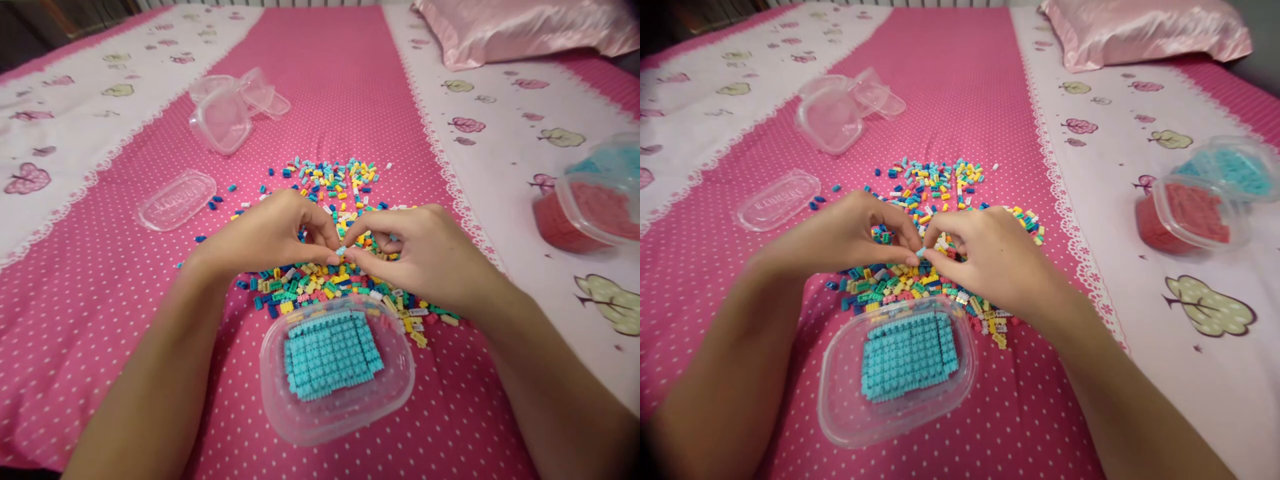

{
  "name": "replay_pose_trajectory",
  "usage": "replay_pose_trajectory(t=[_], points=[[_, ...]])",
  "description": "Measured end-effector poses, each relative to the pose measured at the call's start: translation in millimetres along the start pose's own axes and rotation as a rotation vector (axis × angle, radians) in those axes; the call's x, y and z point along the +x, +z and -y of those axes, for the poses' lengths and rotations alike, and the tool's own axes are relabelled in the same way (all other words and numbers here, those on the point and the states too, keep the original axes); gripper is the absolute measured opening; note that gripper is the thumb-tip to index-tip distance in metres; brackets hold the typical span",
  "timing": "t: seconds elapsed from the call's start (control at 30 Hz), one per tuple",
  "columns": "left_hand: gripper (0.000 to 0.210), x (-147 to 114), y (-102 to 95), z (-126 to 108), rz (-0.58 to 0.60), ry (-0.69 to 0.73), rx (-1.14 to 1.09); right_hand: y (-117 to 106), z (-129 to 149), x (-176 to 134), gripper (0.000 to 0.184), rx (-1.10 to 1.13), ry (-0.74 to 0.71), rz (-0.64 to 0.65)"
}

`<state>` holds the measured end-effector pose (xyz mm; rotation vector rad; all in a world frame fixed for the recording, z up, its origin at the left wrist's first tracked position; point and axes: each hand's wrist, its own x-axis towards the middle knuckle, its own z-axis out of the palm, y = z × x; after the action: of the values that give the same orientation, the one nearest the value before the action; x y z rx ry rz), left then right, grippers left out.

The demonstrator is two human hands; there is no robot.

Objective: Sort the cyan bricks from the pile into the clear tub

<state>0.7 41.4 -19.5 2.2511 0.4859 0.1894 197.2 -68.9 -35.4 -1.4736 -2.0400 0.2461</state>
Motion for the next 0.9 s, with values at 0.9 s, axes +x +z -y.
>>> replay_pose_trajectory(t=[0.9], points=[[0.027, -8.5, -9.3, 1.1, 0.035, -0.011, 0.155, -2.3, 75.8, -29.8, 0.022, -0.310, -0.021, 0.318]])
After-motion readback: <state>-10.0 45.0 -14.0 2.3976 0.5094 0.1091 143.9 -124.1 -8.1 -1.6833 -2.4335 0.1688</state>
